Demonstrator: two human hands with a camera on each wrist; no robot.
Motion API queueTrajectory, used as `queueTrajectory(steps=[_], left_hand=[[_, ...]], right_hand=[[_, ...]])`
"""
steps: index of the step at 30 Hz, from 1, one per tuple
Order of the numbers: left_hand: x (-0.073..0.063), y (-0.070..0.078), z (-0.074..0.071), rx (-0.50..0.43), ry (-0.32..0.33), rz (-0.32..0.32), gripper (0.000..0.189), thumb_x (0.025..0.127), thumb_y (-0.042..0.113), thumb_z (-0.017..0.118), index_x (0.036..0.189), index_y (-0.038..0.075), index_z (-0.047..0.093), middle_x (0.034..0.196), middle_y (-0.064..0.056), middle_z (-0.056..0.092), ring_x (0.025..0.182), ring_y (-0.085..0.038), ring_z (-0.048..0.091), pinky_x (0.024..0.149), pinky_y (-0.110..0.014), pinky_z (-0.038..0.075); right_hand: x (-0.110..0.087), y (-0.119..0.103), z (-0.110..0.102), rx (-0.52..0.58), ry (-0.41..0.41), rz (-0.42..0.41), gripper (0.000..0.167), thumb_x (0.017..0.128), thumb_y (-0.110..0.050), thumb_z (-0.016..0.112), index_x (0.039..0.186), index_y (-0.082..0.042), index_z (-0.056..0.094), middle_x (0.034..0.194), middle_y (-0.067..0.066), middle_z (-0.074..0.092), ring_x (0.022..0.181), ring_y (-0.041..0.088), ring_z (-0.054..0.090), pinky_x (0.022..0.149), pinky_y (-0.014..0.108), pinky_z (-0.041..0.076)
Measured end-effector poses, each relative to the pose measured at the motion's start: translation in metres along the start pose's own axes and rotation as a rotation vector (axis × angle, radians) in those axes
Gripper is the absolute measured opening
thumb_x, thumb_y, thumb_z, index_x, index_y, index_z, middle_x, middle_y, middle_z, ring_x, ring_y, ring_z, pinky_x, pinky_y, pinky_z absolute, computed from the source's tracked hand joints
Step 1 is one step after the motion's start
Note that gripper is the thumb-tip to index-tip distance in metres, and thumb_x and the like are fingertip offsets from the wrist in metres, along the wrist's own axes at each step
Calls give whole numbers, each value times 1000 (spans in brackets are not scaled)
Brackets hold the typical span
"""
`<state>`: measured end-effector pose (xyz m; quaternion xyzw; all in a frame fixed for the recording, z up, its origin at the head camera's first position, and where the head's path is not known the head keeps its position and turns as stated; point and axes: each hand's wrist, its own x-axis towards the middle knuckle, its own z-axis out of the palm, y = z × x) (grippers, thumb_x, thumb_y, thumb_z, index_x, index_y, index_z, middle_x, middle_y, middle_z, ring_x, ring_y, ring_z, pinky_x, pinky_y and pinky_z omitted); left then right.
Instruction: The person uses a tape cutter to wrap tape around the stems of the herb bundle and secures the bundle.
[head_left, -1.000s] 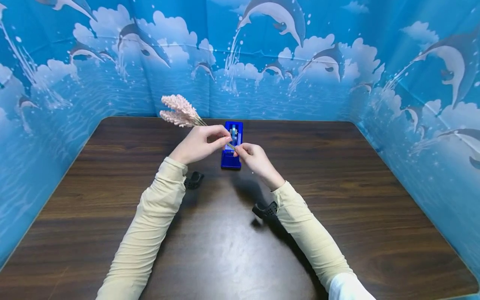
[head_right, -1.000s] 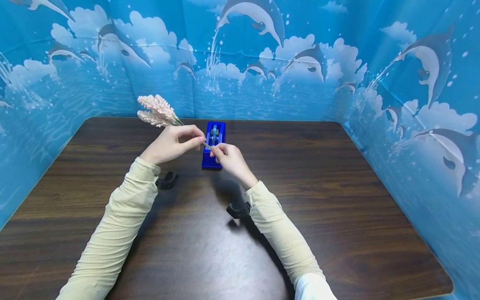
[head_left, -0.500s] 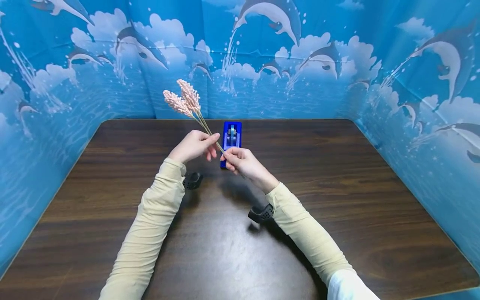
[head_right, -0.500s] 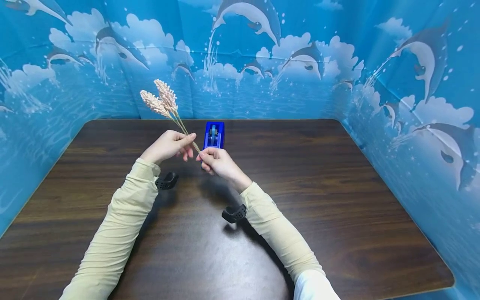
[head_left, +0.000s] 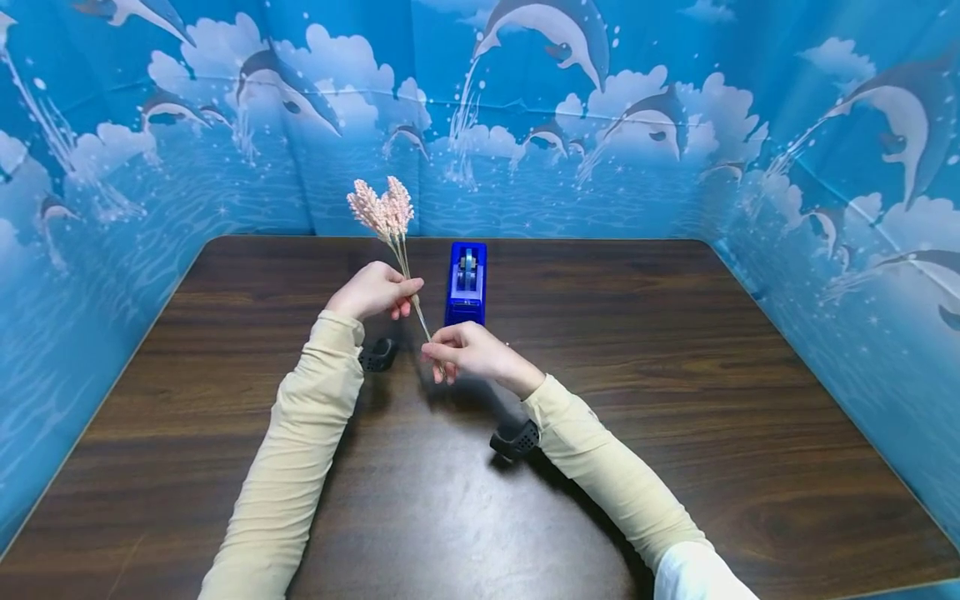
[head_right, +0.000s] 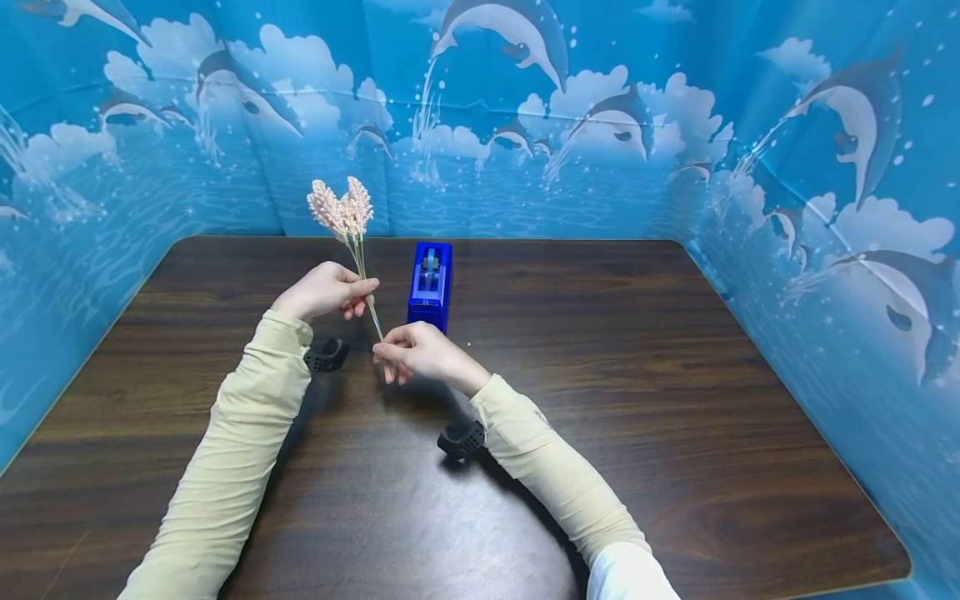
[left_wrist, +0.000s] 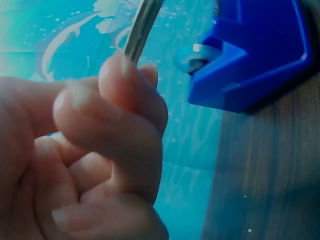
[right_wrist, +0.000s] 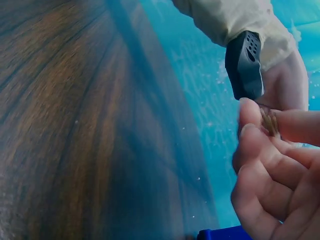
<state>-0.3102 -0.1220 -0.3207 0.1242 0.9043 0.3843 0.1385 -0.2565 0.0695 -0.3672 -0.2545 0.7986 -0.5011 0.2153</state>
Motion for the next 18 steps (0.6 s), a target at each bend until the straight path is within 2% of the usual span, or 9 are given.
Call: queueTrajectory(steps=[4,7,11,18], left_hand=[[6,-8,3,60,-16,-47,44,100,29,50,63,8,62,47,9,52,50,-7,53,75,-24,41],[10,-14,6,110,-51,-100,43,99,29,51,63,9,64,47,9,53,50,-8,55,69,-23,41],[14,-18,12,173,-94,-133,39,98,28,53,68,7,67,48,10,54,49,-5,55,59,-21,40],[17,-22,21,229,-139,-150,42,96,28,57,59,11,65,48,9,54,47,-4,53,64,-21,43]], right_hand=[[0,3,6,-148,-42,4,30,101,-19,51,91,6,65,60,2,64,50,8,56,55,31,50],[1,5,10,-240,-117,5,29,101,-20,51,90,2,65,63,5,66,51,9,57,55,25,48],[0,7,15,-381,-214,-1,27,101,-20,50,88,-2,65,63,3,65,52,8,57,54,18,43],[-1,7,20,-537,-238,-7,33,100,-23,52,74,-6,63,53,-6,53,47,4,51,54,17,43]])
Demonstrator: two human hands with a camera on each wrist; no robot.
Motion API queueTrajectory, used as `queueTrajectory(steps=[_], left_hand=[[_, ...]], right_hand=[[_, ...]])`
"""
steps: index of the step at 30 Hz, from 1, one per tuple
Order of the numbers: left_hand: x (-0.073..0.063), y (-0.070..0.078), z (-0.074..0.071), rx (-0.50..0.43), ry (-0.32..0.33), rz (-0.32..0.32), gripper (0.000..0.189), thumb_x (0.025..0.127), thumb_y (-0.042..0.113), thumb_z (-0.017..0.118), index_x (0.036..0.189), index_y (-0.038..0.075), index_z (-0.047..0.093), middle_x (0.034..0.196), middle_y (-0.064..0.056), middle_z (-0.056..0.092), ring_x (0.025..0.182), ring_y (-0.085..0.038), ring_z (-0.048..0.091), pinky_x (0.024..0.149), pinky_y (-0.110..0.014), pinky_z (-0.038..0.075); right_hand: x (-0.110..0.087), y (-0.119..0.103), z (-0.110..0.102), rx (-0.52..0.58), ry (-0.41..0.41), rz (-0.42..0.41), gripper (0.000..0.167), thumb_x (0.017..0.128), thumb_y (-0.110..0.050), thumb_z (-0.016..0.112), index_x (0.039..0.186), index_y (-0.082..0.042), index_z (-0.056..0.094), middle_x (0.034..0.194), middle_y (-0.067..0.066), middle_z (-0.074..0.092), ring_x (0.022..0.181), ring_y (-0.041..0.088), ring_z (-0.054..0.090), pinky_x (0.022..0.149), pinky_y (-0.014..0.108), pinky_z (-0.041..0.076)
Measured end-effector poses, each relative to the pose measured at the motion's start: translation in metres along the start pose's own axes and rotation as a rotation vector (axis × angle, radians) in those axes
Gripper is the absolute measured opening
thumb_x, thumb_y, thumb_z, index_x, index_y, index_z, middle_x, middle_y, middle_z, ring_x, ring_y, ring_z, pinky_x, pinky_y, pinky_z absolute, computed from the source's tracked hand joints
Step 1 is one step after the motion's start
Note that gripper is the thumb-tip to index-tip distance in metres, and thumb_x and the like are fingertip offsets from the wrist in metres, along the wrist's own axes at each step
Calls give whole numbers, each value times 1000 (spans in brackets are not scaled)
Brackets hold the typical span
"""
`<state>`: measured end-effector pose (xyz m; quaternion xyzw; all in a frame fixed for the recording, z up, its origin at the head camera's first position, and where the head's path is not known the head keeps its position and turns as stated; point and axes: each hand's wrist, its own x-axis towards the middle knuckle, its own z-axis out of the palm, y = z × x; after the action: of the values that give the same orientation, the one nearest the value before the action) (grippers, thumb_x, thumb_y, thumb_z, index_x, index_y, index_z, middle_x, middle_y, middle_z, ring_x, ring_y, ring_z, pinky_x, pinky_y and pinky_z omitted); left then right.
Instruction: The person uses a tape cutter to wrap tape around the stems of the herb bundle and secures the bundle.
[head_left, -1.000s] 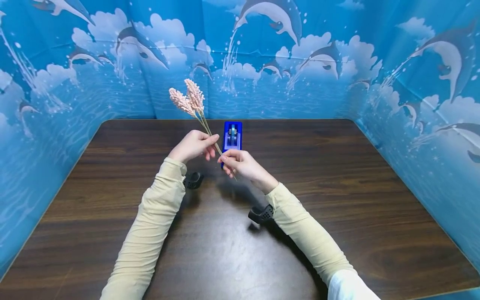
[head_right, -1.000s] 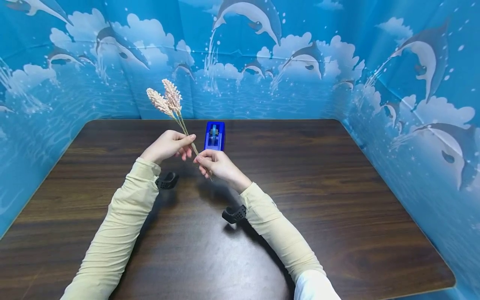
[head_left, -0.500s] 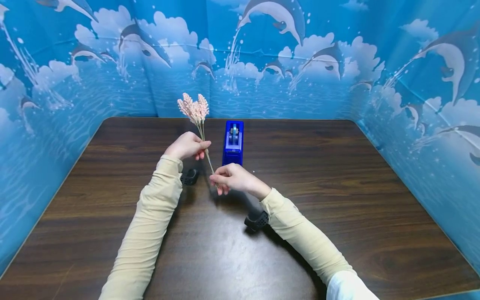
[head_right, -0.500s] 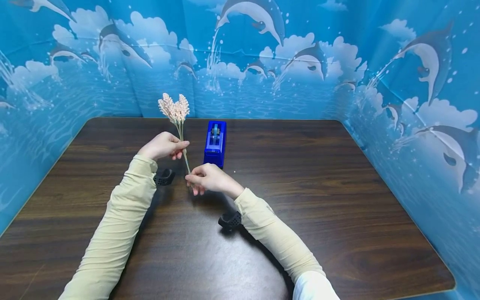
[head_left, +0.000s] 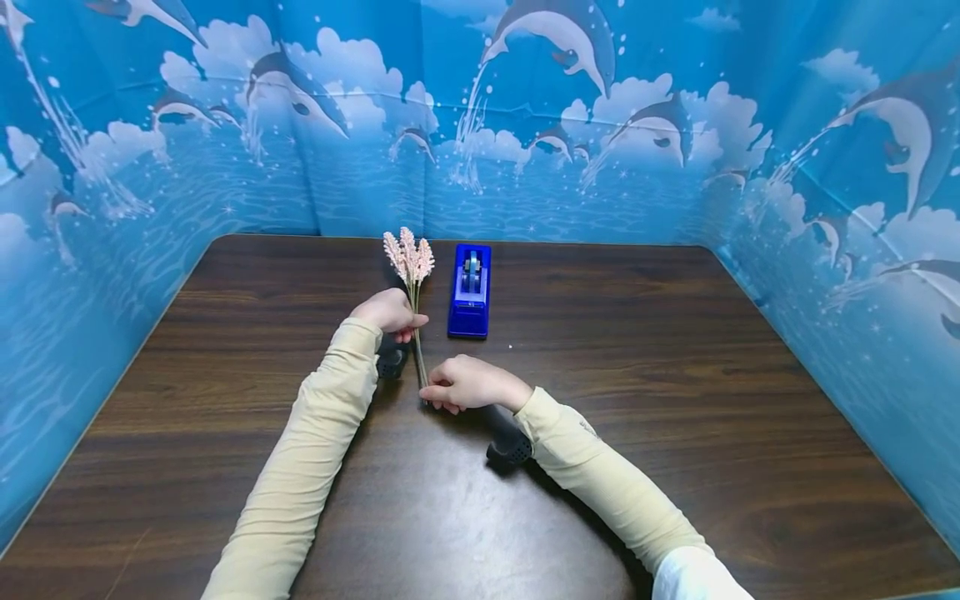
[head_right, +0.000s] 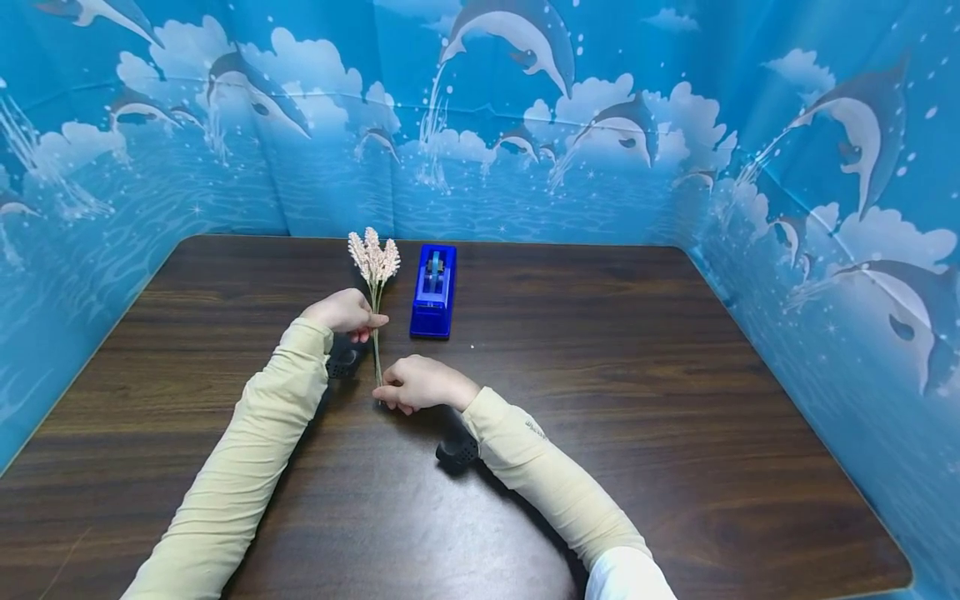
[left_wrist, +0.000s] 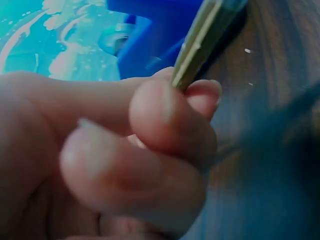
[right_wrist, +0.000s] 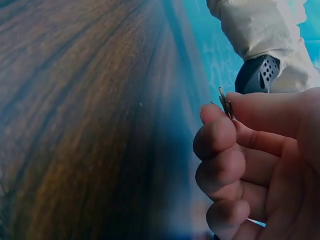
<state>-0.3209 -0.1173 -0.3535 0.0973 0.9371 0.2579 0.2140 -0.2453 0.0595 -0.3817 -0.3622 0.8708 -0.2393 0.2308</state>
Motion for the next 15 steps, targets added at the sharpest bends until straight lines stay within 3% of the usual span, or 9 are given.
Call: queueTrajectory(steps=[7,15], left_hand=[[5,-6,7,29,3,-39,42,95,28,59,56,12,63,46,8,52,44,-3,51,58,-20,42],[6,-9,10,-6,-81,-85,39,95,30,60,62,8,62,49,6,54,47,-4,52,53,-18,42]], right_hand=[[-2,2,1,-60,-13,-31,31,100,-21,52,76,-6,63,54,-7,53,49,3,51,56,17,41],[-7,10,-12,-61,-33,-38,27,100,-22,52,83,-5,66,60,-2,61,53,5,55,57,17,43]])
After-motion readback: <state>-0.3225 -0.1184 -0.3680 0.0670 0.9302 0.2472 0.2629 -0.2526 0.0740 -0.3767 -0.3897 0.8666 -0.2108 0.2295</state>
